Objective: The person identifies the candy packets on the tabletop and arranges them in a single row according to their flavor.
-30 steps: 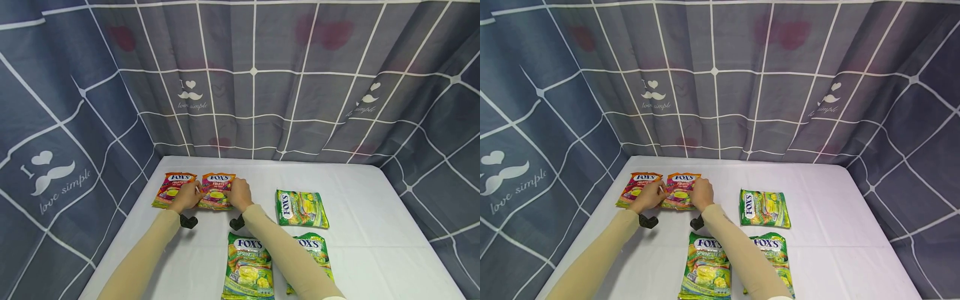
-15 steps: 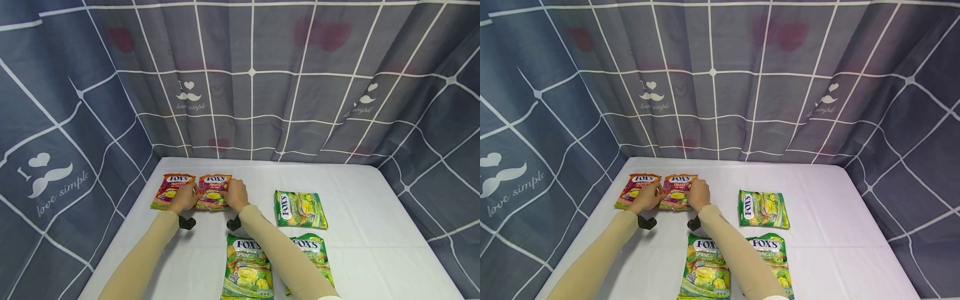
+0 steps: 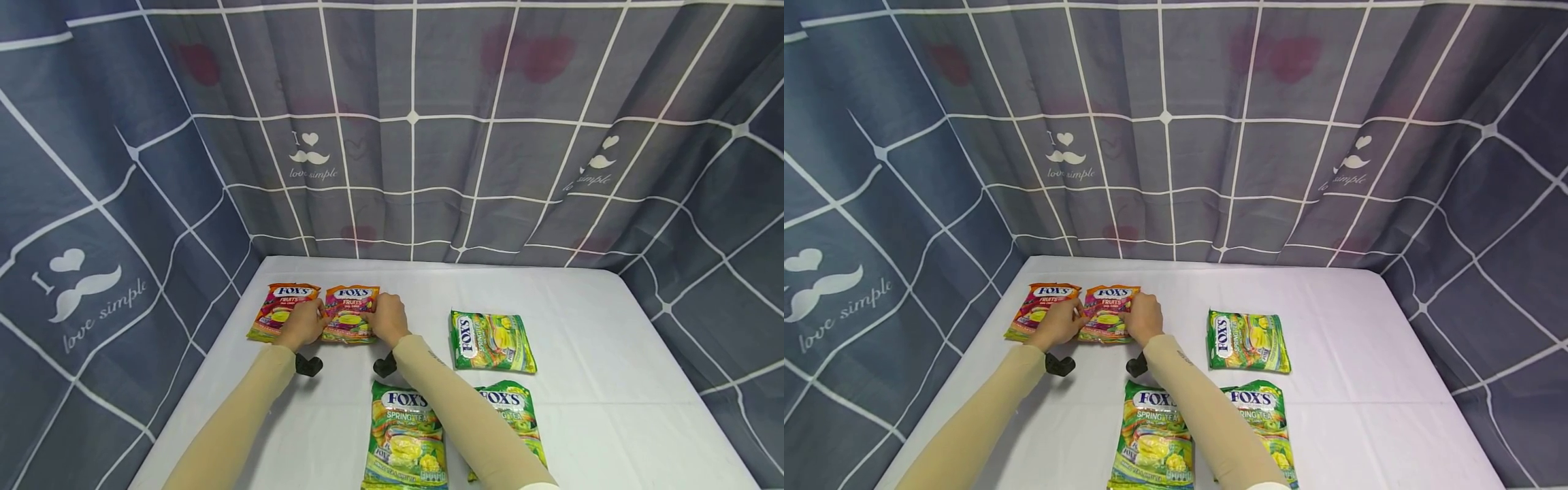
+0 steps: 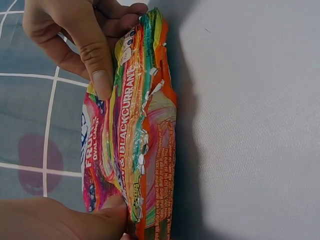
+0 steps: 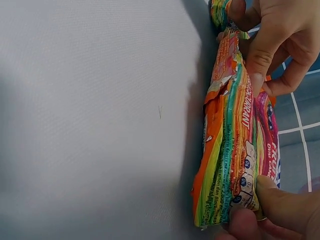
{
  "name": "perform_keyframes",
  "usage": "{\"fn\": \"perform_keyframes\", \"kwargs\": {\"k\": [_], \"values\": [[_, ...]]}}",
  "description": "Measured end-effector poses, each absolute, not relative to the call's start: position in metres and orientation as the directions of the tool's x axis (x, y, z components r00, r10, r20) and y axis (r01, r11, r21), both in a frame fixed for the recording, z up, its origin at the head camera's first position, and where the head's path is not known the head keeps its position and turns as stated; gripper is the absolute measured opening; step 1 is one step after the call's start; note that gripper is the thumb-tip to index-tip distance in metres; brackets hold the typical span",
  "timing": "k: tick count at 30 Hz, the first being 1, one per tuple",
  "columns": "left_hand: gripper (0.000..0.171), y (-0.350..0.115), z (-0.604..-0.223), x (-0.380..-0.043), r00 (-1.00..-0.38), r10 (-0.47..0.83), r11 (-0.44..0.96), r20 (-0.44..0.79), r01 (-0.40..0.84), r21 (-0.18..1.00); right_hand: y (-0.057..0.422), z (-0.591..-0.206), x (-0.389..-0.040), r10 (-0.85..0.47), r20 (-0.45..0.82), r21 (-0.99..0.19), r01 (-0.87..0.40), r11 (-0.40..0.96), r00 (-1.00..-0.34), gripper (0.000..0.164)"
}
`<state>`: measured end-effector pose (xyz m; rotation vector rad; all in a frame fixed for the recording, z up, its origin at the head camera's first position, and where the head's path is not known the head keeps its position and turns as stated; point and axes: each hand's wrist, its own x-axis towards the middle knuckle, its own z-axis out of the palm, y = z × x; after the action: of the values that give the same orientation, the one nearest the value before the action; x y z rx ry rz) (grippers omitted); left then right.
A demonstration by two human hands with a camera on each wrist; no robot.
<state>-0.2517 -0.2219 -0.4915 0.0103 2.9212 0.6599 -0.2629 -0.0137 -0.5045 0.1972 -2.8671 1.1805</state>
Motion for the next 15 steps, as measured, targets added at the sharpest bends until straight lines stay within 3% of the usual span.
{"fn": "perform_keyframes", "kwargs": {"k": [15], "values": [[0.02,-0.2172,-0.4853,-0.2449,-0.989,0.039,0.921,-0.14,-0.019,0.389,-0.0102,-0.5063,-0.2617,-0.098,0.047,-0.717,-0.102,0.69,-0.994,0.032]]}}
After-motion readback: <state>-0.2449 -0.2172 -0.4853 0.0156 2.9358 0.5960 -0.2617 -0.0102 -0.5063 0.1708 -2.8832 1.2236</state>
